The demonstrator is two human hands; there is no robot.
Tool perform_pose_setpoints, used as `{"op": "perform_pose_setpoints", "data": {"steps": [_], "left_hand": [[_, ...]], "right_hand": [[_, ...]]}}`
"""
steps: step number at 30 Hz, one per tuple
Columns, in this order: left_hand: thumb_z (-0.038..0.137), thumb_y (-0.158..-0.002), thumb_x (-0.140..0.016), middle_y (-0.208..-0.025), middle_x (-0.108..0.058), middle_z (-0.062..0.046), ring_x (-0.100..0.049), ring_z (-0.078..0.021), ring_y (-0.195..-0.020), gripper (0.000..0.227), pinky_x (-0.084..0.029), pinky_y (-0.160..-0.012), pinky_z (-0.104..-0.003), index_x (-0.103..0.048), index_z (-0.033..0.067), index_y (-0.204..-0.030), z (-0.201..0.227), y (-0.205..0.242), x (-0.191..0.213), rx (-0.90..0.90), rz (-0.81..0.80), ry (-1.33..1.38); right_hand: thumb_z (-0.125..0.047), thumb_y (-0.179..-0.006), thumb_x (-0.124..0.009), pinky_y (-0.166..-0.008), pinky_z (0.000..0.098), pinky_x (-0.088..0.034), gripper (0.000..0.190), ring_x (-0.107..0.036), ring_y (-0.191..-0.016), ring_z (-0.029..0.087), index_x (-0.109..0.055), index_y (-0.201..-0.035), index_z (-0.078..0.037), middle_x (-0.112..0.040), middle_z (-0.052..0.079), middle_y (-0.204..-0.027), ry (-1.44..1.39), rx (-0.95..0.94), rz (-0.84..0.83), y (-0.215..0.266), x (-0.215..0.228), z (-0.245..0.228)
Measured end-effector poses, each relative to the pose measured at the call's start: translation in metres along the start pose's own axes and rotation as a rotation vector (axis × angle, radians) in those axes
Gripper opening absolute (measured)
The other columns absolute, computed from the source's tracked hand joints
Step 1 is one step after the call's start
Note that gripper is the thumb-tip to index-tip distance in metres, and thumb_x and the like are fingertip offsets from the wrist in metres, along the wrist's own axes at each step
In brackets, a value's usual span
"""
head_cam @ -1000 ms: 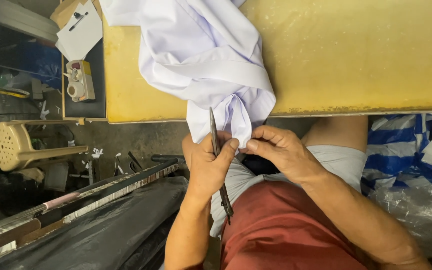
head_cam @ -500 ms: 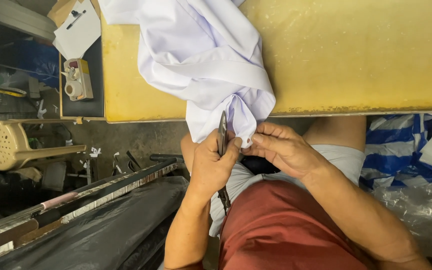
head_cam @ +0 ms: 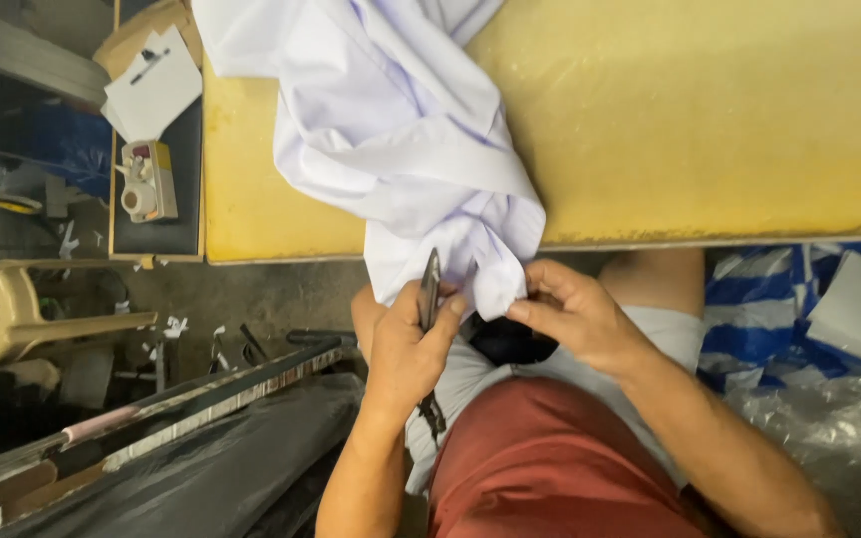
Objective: The person uses shears to trim excess fabric from the edges of a white garment laid on a yellow worktable. They repeatedly reposition the fabric and make small cuts along the seams and hems.
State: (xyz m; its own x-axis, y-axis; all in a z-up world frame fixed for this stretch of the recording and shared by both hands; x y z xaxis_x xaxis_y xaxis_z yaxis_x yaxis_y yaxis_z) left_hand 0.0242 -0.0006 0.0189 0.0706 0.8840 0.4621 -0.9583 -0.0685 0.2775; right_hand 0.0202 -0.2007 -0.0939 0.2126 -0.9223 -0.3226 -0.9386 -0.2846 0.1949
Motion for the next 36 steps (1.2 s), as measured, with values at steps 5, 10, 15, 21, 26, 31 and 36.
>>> {"op": "perform_pose_setpoints", "data": {"steps": [5, 10, 15, 21, 26, 31, 36], "left_hand": [[0.039, -0.095, -0.060, -0.071, -0.061, -0.012, -0.059, -0.0236, -0.071, 0.036, -0.047, -0.068, -0.039, -0.064, 0.0057, -0.108, -0.003, 0.010, 0.004, -0.009, -0.082, -0.071], [0.050, -0.100, -0.051, -0.063, -0.047, 0.000, -0.047, -0.0158, -0.058, 0.040, -0.039, -0.058, -0.036, -0.049, 0.0109, -0.090, 0.016, 0.010, -0.010, -0.026, -0.233, -0.186], [0.043, -0.090, -0.064, -0.079, -0.065, 0.000, -0.061, -0.0167, -0.079, 0.036, -0.048, -0.074, -0.033, -0.064, 0.0141, -0.112, 0.030, 0.002, -0.023, 0.079, -0.235, -0.222], [0.054, -0.094, -0.051, -0.079, -0.060, -0.001, -0.056, -0.0186, -0.076, 0.045, -0.048, -0.070, -0.035, -0.055, 0.0103, -0.104, 0.032, -0.001, -0.023, -0.028, -0.184, -0.182], [0.045, -0.097, -0.044, -0.093, -0.071, -0.023, -0.065, -0.0490, -0.096, 0.038, -0.045, -0.078, -0.049, -0.049, 0.0094, -0.111, 0.111, -0.026, -0.044, -0.122, -0.327, -0.201], [0.054, -0.093, -0.038, -0.091, -0.069, -0.024, -0.065, -0.0494, -0.094, 0.048, -0.044, -0.080, -0.050, -0.045, 0.0064, -0.098, 0.141, -0.108, -0.115, -0.209, -0.342, -0.087], [0.042, -0.094, -0.036, -0.116, -0.066, -0.022, -0.065, -0.0365, -0.098, 0.053, -0.049, -0.082, -0.047, -0.046, 0.0019, -0.128, 0.143, -0.183, -0.168, -0.013, -0.350, -0.006]], "right_hand": [[-0.021, -0.092, -0.071, -0.074, 0.0293, -0.055, 0.016, -0.069, -0.071, 0.012, -0.078, -0.102, -0.010, -0.075, 0.004, -0.071, 0.459, -0.116, 0.224, 0.009, 0.009, -0.035], [-0.020, -0.094, -0.065, -0.067, 0.0309, -0.057, 0.020, -0.069, -0.066, 0.018, -0.072, -0.093, -0.001, -0.073, 0.013, -0.070, 0.121, -0.233, 0.208, 0.007, 0.020, -0.030], [-0.017, -0.097, -0.065, -0.067, 0.0293, -0.058, 0.016, -0.069, -0.071, 0.017, -0.072, -0.097, -0.002, -0.072, 0.010, -0.076, -0.049, -0.153, 0.088, 0.011, 0.013, -0.045], [-0.006, -0.091, -0.070, -0.072, 0.0252, -0.056, 0.009, -0.067, -0.075, 0.011, -0.072, -0.099, -0.005, -0.073, 0.004, -0.082, 0.156, -0.149, 0.117, 0.011, 0.016, -0.039], [-0.013, -0.090, -0.065, -0.083, 0.0284, -0.053, 0.019, -0.068, -0.094, 0.010, -0.074, -0.106, -0.006, -0.079, 0.003, -0.102, 0.551, -0.011, 0.220, 0.013, 0.013, -0.007], [-0.012, -0.097, -0.058, -0.070, 0.0250, -0.052, 0.013, -0.064, -0.077, 0.008, -0.068, -0.106, -0.011, -0.068, 0.004, -0.080, 0.516, -0.039, 0.139, 0.013, -0.002, 0.001], [-0.012, -0.091, -0.065, -0.070, 0.0247, -0.050, 0.010, -0.063, -0.075, 0.010, -0.074, -0.093, -0.010, -0.068, -0.001, -0.081, 0.586, -0.015, 0.224, 0.023, 0.000, -0.017]]}}
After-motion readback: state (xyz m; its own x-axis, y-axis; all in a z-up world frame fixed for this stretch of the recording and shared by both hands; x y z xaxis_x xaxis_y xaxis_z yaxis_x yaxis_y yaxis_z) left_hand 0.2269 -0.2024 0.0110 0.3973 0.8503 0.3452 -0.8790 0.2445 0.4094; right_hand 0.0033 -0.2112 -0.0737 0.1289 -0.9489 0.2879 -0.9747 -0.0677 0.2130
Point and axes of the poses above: each hand's wrist, its own y-axis away from the middle knuckle, its own x-axis out of the back of the hand, z = x × y, the point moved 2 cm from there along -y, towards the middle knuckle
